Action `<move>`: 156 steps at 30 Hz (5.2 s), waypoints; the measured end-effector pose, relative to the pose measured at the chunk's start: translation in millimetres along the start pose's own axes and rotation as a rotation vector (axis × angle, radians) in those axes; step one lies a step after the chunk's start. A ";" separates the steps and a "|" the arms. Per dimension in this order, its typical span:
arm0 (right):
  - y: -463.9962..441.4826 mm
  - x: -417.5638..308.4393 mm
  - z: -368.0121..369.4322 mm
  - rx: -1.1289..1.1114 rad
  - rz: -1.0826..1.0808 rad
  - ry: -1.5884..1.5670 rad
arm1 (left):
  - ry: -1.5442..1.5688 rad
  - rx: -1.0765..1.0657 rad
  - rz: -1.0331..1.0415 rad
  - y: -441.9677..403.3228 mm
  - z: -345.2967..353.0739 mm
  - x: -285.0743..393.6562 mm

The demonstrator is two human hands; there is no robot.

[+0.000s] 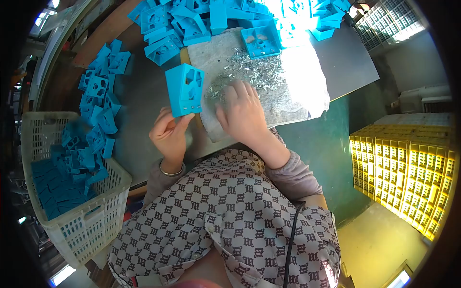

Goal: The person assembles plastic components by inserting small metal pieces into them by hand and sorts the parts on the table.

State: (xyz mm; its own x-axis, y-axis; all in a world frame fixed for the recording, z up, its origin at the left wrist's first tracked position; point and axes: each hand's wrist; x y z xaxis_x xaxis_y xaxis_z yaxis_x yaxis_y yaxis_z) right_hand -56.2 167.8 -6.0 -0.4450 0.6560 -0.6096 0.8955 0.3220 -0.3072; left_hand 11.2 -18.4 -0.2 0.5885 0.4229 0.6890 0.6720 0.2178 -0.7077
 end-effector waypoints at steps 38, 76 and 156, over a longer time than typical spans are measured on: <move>-68.3 50.3 23.2 -0.014 0.267 0.400 | 0.648 0.177 -0.502 11.4 -1.6 -18.3; -24.1 -18.7 -20.4 -0.139 -0.210 -0.456 | 0.548 0.039 -0.334 4.6 15.4 12.0; -10.4 -24.5 -12.2 -0.077 -0.167 -0.482 | 0.682 0.029 -0.314 7.9 17.7 12.6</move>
State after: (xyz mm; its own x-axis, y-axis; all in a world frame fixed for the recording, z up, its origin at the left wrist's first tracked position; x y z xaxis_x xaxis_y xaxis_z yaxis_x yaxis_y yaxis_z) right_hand -54.6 156.8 21.1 -0.5176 0.2076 -0.8300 0.8015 0.4571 -0.3855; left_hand 16.0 4.2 0.1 0.5254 -0.2994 0.7965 0.8476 0.2659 -0.4592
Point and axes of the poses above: each hand's wrist, its own y-axis away from the middle knuckle, its own z-axis out of the palm, x = y × z, and after that the axes turned 11 degrees about z, right-handed
